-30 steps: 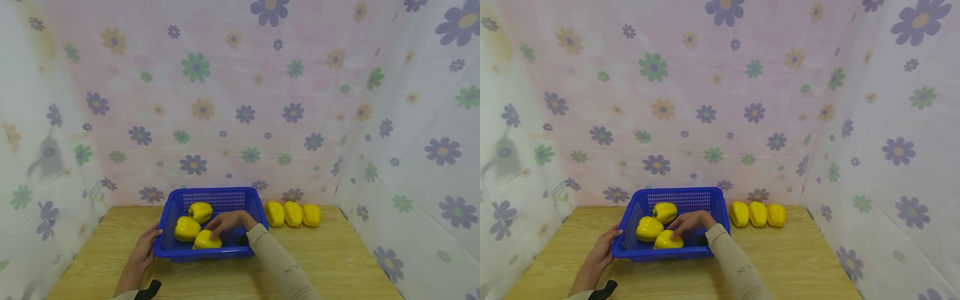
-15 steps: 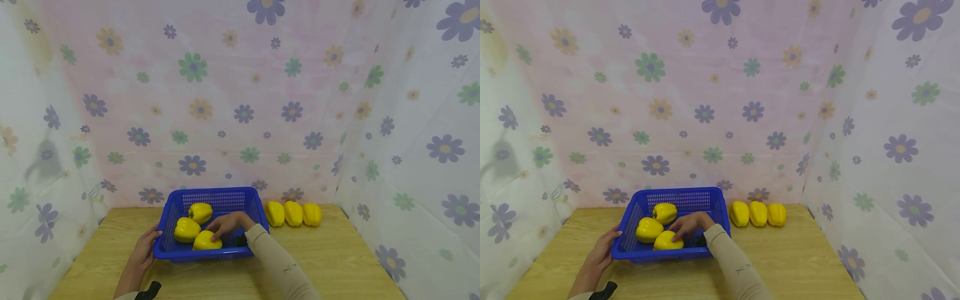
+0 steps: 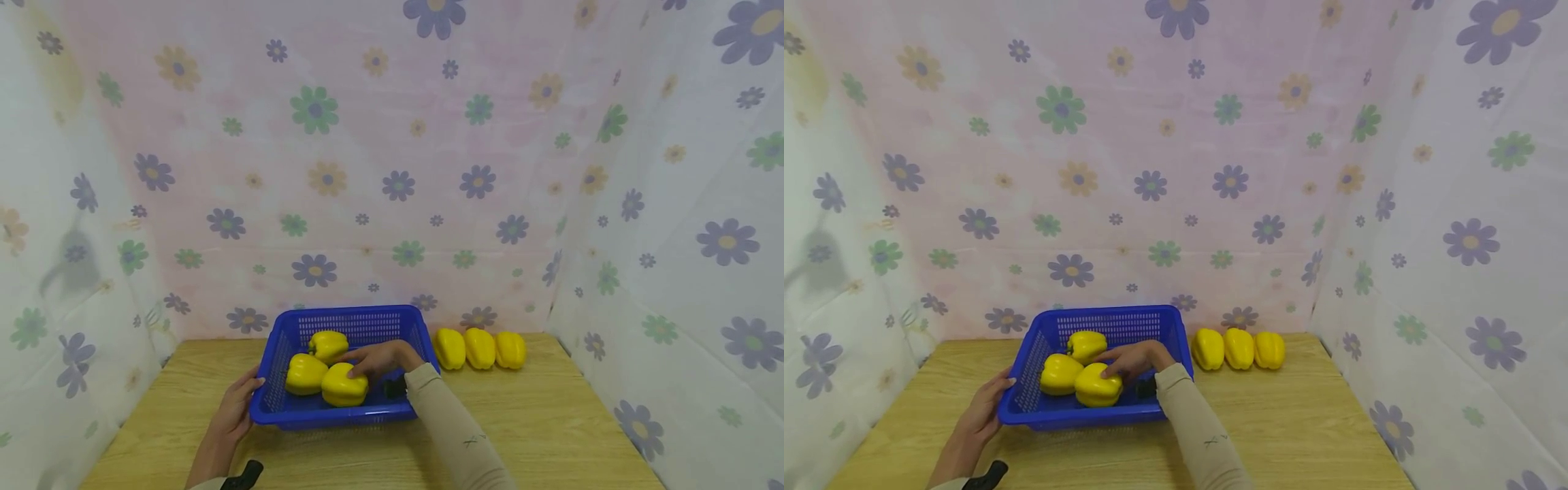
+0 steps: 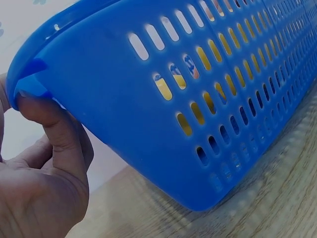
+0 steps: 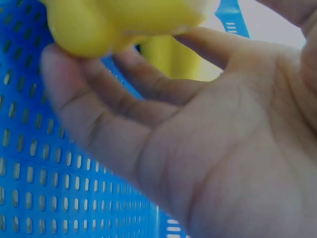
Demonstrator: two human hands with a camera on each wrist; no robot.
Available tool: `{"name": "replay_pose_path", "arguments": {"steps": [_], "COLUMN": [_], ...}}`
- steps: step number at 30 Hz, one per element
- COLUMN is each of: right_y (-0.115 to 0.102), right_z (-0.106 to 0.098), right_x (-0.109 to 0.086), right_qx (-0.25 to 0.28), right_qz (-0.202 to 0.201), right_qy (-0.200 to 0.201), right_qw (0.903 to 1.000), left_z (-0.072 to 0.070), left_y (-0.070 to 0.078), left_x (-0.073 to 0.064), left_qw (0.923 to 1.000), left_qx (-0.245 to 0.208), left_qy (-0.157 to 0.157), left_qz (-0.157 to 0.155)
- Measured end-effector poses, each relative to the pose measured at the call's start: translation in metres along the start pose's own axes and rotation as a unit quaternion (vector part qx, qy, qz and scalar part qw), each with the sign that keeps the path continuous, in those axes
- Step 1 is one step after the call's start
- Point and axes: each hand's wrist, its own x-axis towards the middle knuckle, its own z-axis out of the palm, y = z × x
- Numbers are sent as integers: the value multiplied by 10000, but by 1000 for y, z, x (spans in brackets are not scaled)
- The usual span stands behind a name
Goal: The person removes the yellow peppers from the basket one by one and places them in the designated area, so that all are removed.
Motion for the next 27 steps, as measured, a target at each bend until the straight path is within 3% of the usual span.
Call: {"name": "replay_pose_path", "arguments": {"steps": [8, 14, 21, 27], "right_y": [3, 5, 5, 9], "right_z": [-5, -8, -10, -11], "right_x": [-1, -3, -6, -3], "right_qx": [624, 756, 645, 557], "right_qz": [9, -238, -141, 61], "right_qy": [249, 454, 319, 119], "right_qw": [9977, 9958, 9973, 9984], "left_z": [1, 2, -1, -1], "left_y": [5, 4, 0, -2], "left_x": [0, 0, -2, -1], "left_qw": [9998, 9999, 9993, 9988], "left_qx": [-15, -101, -278, -371], "left_qy": [-15, 33, -165, -224], "left_qz": [-183, -85, 212, 206]}}
